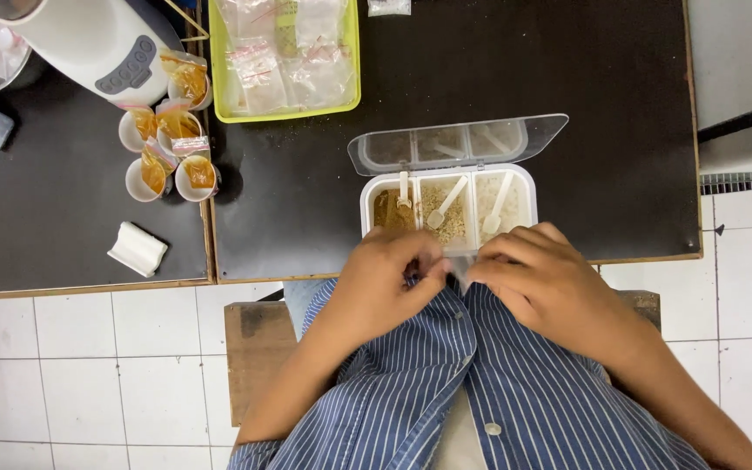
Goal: The person scoops brown and white powders from a compartmentalized container into small plastic bags using a plastic spoon. They seal each bag and place it on a tray, repeating the process for multiple bags.
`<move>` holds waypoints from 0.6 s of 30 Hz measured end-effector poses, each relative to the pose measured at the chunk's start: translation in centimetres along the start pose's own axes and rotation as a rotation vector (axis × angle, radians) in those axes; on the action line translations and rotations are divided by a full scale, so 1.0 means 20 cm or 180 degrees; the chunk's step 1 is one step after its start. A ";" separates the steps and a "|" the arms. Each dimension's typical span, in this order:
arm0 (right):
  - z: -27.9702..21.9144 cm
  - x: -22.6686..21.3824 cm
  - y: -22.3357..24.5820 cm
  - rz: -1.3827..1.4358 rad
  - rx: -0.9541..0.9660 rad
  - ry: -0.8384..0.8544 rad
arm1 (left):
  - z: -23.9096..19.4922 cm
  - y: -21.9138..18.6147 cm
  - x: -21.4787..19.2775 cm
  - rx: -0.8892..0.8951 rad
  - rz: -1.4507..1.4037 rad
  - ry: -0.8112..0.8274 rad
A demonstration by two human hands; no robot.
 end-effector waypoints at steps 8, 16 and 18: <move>-0.03 0.02 0.03 -0.0234 -0.0391 0.0052 | -0.02 0.02 0.04 0.1182 0.0708 0.0087; -0.08 0.04 -0.02 -0.0443 -0.0453 0.0244 | -0.03 0.04 0.02 0.1718 0.0388 0.0298; -0.06 0.00 0.01 -0.0392 -0.0307 0.0319 | -0.03 0.03 -0.02 0.1826 0.0552 0.0319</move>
Point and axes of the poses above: each hand's wrist, its own z-axis towards the middle knuckle, its own x-axis out of the palm, y = z × x, the point moved 1 cm from there along z, towards the middle knuckle
